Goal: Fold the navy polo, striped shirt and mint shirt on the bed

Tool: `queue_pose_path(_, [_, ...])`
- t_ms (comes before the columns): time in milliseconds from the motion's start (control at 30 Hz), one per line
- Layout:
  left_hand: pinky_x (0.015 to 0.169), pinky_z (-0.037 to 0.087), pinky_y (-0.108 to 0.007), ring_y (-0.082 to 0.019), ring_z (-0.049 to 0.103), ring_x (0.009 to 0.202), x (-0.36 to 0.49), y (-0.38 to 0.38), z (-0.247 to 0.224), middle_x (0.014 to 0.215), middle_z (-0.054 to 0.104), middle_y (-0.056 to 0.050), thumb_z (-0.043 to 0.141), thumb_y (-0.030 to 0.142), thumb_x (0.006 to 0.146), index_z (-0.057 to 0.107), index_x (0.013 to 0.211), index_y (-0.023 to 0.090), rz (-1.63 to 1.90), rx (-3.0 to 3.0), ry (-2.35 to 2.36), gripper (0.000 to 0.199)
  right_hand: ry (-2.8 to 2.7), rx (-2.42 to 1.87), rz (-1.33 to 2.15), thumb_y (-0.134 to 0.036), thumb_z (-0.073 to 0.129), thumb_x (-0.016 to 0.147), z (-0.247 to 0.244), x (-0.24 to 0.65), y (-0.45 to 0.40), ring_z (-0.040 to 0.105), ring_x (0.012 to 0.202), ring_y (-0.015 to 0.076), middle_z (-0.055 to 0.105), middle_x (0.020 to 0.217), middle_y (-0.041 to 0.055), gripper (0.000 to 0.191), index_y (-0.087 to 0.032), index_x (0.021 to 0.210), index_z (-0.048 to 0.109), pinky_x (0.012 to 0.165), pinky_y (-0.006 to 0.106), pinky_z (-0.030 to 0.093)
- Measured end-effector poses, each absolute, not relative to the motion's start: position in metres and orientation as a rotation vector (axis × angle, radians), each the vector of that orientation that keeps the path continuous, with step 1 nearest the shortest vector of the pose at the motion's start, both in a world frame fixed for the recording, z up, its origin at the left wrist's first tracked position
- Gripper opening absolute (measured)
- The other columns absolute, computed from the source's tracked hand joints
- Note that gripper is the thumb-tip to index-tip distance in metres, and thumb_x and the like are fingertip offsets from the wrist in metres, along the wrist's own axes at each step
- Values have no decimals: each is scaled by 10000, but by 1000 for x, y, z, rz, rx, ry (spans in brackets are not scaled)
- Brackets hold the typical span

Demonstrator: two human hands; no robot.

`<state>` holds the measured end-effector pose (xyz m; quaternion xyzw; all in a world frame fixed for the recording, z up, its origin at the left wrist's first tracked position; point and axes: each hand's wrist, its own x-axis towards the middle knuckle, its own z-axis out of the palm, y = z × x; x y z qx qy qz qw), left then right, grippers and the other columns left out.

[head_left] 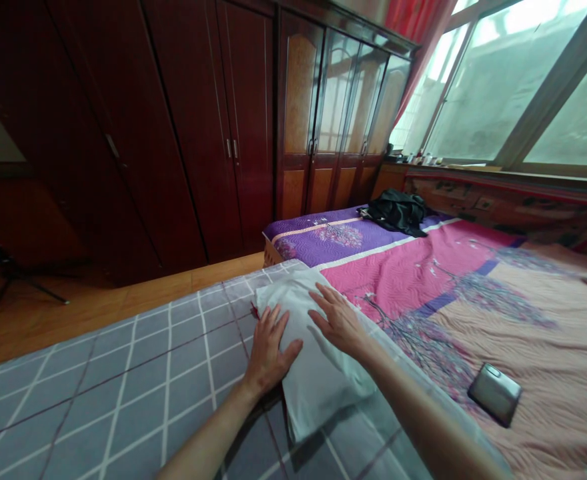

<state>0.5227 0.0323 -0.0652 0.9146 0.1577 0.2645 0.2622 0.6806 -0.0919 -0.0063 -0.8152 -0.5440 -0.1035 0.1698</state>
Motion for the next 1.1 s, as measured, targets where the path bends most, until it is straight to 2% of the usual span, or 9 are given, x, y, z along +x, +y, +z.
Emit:
queue_pose_path(67, [1142,167,-500,-298,135,1417,524,33,-72,1508,281,-130,467,468,884,423,1386,131,708,2451,418,606,-1582,-2396,-259,-407,387,940,-13,691,-72,296,1358,276,345,1474,144,513,-143,1379,427,1083,456,268])
queue_pose_path(200, [1150,147,-501,-302,101,1423,525,34,-76,1524,245,-122,468,478,882,388,1412,142,677,2423,392,632,-1508,-2493,-222,-445,346,951,-31,712,-59,269,1369,275,349,1468,162,581,-104,1421,344,1074,463,265])
queue_pose_path(333, [1150,137,-513,-308,74,1427,524,34,-77,1535,218,-114,477,500,873,353,1433,160,664,2410,369,666,-1510,-2523,-232,-474,359,940,-30,711,-56,249,1366,318,314,1478,192,617,-79,1415,346,1074,497,224])
queue_pose_path(400, [1148,138,-520,-310,67,1427,524,34,-77,1536,213,-118,478,504,870,347,1435,159,660,2421,372,675,-1577,-2502,-230,-502,366,933,-22,707,-48,240,1368,316,314,1483,169,607,-120,1405,375,1084,485,193])
queue_pose_path(533, [1141,146,-542,-323,66,1426,524,34,-77,1535,212,-127,491,504,861,342,1439,162,639,2430,384,689,-1738,-2447,-160,-502,345,948,-6,709,-18,348,1313,230,430,1426,67,474,-253,1328,480,1060,382,235])
queue_pose_path(700, [1136,147,-569,-338,71,1422,524,34,-79,1536,215,-101,524,509,840,321,1452,202,666,2400,379,715,-1665,-2513,-145,-457,294,965,2,715,12,475,1175,265,549,1273,164,503,-143,1311,479,987,430,280])
queue_pose_path(867, [1138,151,-569,-333,51,1424,523,33,-80,1542,185,-75,524,506,834,297,1464,208,608,2379,418,733,-1812,-2440,-75,-556,471,872,-2,697,30,495,1135,242,625,1171,65,457,-246,1186,592,1012,385,241])
queue_pose_path(1000, [1145,134,-562,-329,48,1425,523,33,-77,1537,199,-91,521,524,826,322,1454,177,586,2383,430,745,-1595,-2545,-160,-511,395,915,2,709,30,472,1156,287,561,1244,159,506,-155,1241,547,976,415,270])
queue_pose_path(1100, [1142,142,-564,-332,63,1424,523,33,-77,1539,195,-91,511,529,830,306,1461,181,582,2390,431,749,-1496,-2567,-199,-490,376,930,2,726,17,468,1167,276,552,1262,147,481,-167,1247,540,964,391,287])
